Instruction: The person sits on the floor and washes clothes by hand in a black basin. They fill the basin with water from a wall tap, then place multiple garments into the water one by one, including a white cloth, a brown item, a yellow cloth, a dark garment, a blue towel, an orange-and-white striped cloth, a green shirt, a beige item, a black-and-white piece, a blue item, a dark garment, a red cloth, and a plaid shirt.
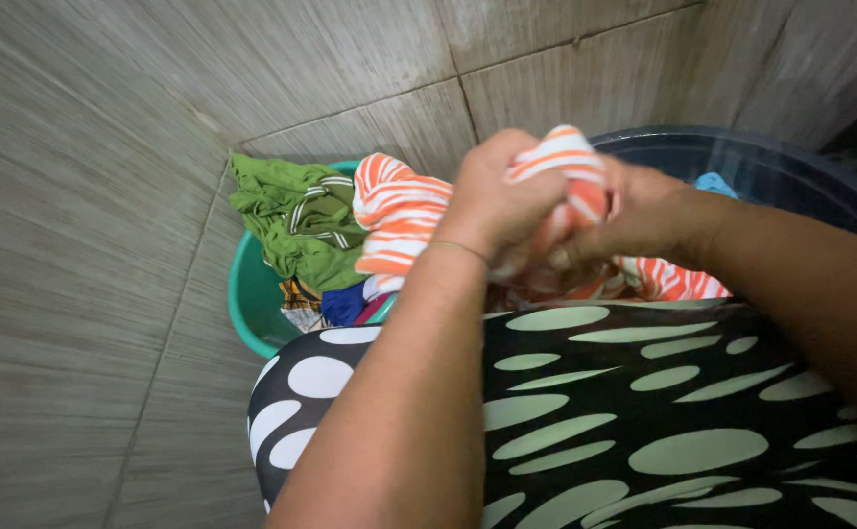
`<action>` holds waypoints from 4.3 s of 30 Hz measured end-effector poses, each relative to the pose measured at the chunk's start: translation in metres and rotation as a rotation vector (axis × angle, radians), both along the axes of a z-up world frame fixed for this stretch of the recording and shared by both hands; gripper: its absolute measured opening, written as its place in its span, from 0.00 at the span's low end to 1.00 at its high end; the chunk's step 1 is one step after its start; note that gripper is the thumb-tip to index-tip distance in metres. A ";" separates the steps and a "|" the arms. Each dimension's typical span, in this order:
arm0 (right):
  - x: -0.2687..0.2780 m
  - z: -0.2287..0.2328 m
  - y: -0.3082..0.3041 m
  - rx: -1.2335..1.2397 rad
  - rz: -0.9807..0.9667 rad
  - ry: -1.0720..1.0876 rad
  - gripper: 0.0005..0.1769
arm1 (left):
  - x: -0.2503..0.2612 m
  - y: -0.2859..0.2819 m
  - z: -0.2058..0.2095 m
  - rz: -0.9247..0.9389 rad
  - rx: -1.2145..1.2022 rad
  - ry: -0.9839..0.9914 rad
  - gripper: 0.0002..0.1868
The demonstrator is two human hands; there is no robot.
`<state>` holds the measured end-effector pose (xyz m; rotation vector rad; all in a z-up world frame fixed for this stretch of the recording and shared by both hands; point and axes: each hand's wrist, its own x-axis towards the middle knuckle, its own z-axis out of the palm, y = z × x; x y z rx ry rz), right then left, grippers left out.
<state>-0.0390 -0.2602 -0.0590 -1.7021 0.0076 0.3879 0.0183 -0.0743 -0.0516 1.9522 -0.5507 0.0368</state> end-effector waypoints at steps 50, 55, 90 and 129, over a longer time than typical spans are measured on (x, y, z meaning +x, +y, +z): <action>0.007 0.012 -0.040 -0.081 -0.335 -0.116 0.23 | 0.033 -0.022 -0.051 -0.204 -0.425 0.406 0.34; 0.003 0.040 -0.067 0.082 -0.217 -0.473 0.18 | 0.030 0.005 -0.063 -0.049 0.069 0.301 0.48; 0.031 -0.058 -0.057 -0.298 -0.185 0.181 0.19 | 0.117 0.096 -0.125 0.270 1.052 -0.002 0.18; 0.103 -0.027 0.176 -0.308 0.196 0.145 0.22 | 0.087 0.239 -0.050 0.956 0.440 0.650 0.51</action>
